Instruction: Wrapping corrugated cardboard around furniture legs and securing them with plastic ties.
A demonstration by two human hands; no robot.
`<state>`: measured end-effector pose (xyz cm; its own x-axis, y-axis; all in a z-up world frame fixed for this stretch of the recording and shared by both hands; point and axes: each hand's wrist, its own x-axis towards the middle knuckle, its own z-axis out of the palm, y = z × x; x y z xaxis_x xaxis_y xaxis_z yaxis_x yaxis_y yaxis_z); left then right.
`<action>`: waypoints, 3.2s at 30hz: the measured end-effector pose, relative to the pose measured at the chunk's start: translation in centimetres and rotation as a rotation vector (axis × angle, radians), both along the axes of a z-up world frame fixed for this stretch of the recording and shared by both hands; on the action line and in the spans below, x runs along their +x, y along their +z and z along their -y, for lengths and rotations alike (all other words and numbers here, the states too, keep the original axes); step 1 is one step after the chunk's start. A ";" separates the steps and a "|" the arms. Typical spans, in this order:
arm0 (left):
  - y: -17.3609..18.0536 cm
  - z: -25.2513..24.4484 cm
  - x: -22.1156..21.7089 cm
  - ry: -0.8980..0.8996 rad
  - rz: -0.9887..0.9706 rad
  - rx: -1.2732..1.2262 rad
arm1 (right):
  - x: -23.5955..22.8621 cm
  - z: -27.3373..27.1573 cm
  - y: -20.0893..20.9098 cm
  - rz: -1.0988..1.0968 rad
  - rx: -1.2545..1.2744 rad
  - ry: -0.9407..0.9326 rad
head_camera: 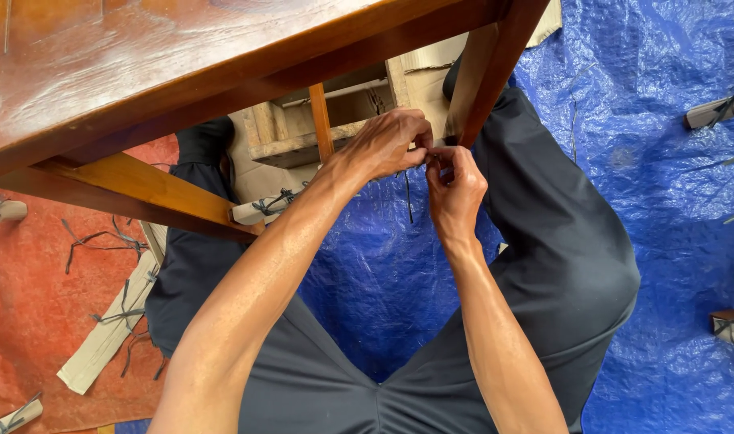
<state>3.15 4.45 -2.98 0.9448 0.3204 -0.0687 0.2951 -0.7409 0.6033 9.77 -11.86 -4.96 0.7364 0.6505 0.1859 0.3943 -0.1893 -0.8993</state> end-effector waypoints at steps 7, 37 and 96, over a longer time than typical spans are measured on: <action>-0.4 1.0 0.4 0.091 -0.026 -0.039 | -1.1 -0.8 -0.9 0.155 0.043 -0.017; -0.1 -3.6 3.3 -0.246 -0.237 -0.074 | -1.9 -1.6 -4.7 0.176 0.229 -0.207; -6.0 23.6 -28.1 0.600 0.014 -0.338 | -11.3 7.4 -18.5 -0.357 -0.659 0.411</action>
<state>-24.99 -19.20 -8.98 0.6121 0.7515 -0.2459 0.5860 -0.2223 0.7792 -1.51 -19.26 -23.50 0.3604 0.7726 -0.5227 0.2601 -0.6214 -0.7391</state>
